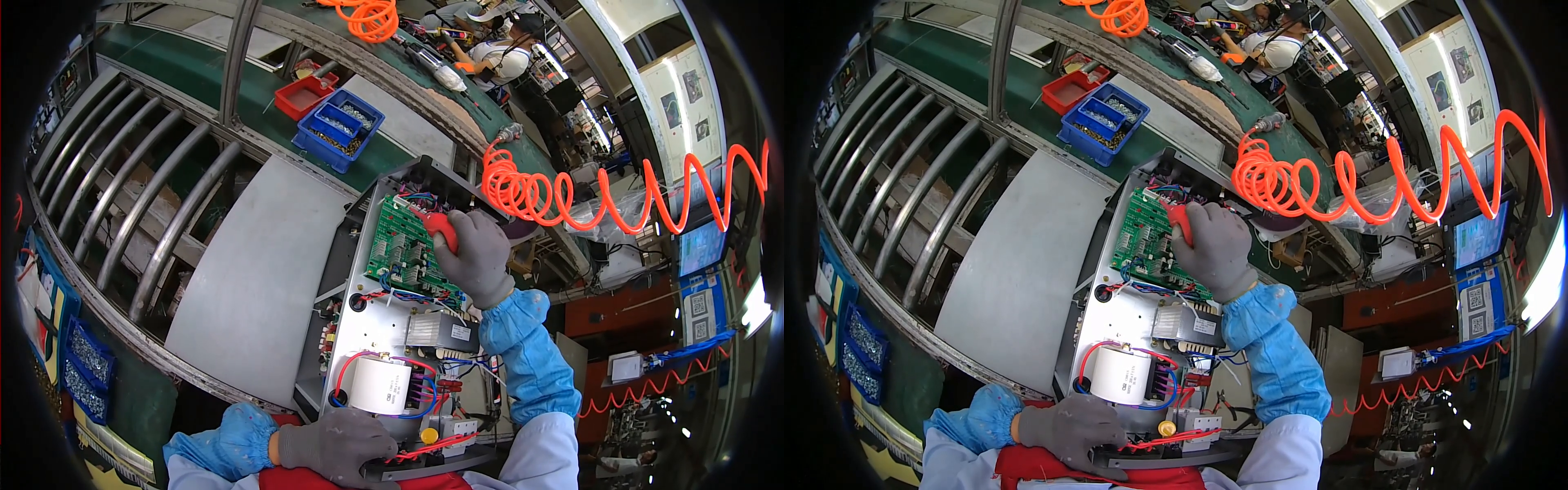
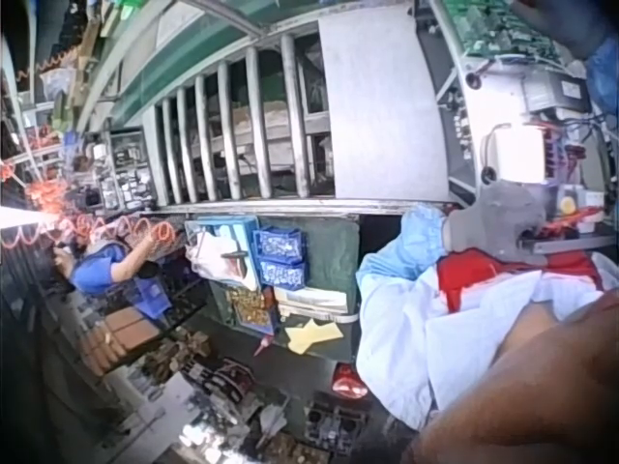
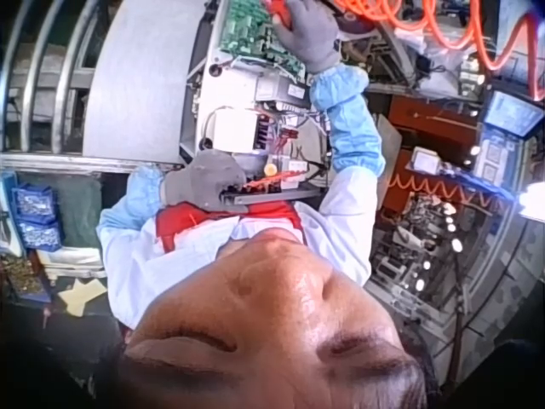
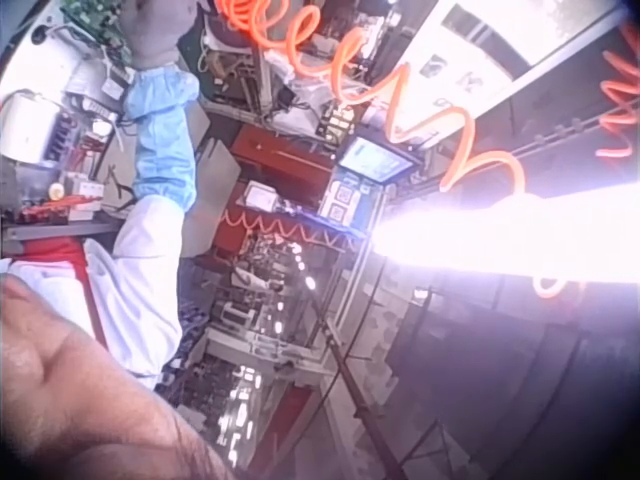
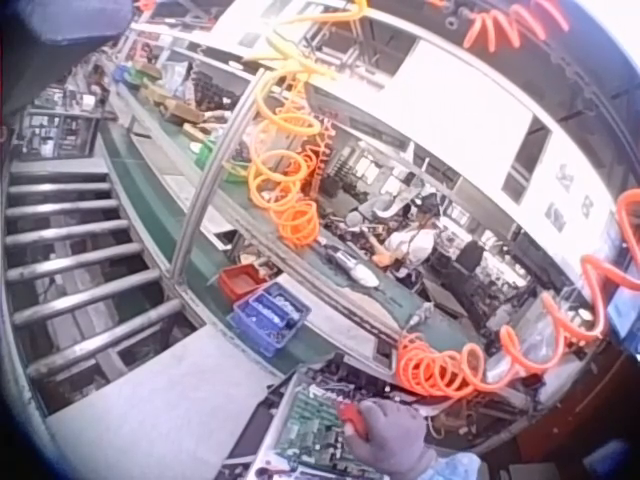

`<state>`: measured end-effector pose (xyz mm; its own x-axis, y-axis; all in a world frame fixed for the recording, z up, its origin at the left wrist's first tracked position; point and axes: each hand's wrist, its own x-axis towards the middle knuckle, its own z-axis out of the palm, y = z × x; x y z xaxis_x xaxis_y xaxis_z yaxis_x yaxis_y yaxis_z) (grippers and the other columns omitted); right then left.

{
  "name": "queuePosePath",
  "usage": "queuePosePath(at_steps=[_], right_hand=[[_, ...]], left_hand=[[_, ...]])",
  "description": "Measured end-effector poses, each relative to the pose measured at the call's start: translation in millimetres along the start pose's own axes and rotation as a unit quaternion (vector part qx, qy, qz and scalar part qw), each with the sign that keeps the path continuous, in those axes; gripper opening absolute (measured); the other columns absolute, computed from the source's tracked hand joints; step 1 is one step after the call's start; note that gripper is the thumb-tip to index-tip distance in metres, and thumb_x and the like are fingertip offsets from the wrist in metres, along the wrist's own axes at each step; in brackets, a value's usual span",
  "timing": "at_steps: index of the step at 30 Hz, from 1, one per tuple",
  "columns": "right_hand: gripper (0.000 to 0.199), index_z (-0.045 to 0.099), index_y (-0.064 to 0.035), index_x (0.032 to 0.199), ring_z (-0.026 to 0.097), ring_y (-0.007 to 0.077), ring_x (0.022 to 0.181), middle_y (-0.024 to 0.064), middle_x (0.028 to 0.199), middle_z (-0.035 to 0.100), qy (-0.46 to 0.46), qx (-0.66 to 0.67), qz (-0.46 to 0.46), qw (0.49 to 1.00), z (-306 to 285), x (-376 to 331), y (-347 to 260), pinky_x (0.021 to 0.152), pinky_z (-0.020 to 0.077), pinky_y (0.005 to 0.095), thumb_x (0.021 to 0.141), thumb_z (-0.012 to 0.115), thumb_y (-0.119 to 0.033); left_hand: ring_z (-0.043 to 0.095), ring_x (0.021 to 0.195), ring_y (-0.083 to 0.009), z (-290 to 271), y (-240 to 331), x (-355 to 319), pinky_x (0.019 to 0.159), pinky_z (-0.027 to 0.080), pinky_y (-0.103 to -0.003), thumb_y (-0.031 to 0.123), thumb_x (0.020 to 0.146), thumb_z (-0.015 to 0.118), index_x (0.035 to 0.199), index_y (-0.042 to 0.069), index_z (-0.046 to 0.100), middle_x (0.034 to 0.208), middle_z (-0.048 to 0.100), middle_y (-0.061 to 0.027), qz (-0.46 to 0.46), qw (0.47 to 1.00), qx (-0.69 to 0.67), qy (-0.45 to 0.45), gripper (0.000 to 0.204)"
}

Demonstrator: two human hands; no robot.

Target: Assembling an electronic power unit by connecting components, applying sealant, and attaching labels.

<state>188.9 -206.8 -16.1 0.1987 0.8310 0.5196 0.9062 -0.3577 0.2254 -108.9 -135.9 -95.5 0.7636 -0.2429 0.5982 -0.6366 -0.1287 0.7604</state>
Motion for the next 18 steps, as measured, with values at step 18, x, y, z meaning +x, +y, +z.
queuePosePath(at_steps=[18], right_hand=[[0.027,0.061,-0.0085,0.094,0.060,0.0270,0.065,0.0074,0.074,0.057,0.025,-0.012,-0.018,0.999,3.8,-1.2,2.9,0.058,0.0466,0.0397,0.072,0.072,-0.019]], left_hand=[[0.062,0.064,-0.0205,1.0,0.3,-0.7,0.055,0.048,-0.033,0.048,0.074,0.081,0.077,0.011,0.065,0.071,0.062,-0.0030,0.002,1.000,-0.001,0.008,0.041]])
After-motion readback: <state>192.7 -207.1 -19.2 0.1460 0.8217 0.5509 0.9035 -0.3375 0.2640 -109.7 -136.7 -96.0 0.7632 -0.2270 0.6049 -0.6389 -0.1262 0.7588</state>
